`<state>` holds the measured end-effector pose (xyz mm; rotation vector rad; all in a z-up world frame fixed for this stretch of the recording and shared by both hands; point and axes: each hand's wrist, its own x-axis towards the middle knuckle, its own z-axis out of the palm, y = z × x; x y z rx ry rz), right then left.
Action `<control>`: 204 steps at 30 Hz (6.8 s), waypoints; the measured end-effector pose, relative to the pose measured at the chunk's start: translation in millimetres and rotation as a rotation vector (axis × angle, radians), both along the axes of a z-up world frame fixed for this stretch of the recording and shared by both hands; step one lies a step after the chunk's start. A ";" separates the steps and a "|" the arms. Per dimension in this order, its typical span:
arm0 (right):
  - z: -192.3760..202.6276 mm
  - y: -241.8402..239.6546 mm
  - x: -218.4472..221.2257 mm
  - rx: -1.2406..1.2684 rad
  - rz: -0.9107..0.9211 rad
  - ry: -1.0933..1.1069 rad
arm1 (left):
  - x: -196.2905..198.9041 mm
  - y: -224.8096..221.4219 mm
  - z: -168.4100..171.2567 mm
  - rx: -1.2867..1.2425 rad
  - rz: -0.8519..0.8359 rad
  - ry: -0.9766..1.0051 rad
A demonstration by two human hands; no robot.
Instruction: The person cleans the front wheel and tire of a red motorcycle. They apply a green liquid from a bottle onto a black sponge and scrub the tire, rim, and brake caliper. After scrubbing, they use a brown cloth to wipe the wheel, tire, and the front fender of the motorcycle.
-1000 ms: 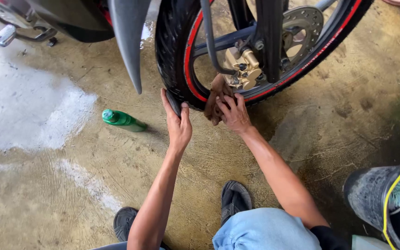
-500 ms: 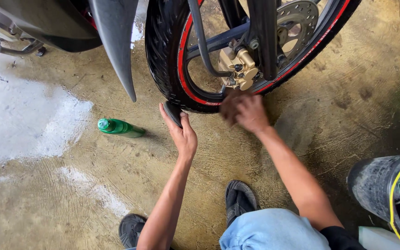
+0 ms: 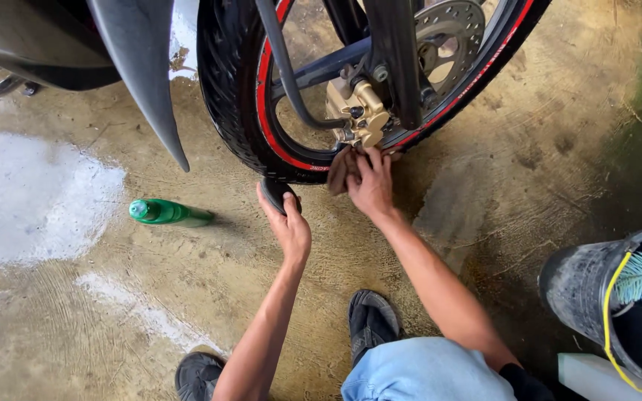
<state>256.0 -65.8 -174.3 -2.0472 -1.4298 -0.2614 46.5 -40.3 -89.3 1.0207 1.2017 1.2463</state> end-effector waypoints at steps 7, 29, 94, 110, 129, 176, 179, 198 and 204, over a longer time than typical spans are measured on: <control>95.8 -19.3 116.2 -0.445 -0.097 -0.055 | -6.9 -4.9 1.5 -0.028 -0.008 -0.023; 10.1 38.8 -108.3 0.276 0.102 0.131 | -50.0 10.6 18.4 0.146 0.133 0.062; 272.7 -16.1 -122.4 -0.014 0.793 1.529 | -119.3 40.2 160.9 0.585 -0.410 0.308; 160.4 -33.5 -56.1 0.016 0.666 0.886 | -32.7 1.4 166.9 0.010 -0.462 -0.138; 299.3 -28.3 20.5 0.357 0.064 0.596 | -28.7 10.1 125.0 0.033 -0.530 0.099; 350.0 6.7 60.0 0.338 0.583 0.523 | 76.0 24.6 279.6 0.922 -0.201 0.289; 366.3 -14.8 -6.8 0.142 0.824 0.736 | 77.7 28.7 279.3 0.800 -0.405 0.037; 379.7 -50.5 36.0 0.031 0.620 0.648 | 23.2 30.3 327.6 0.922 -0.542 0.257; 374.7 -38.8 7.6 0.213 0.603 1.140 | 18.3 40.9 355.2 0.276 -0.530 -0.237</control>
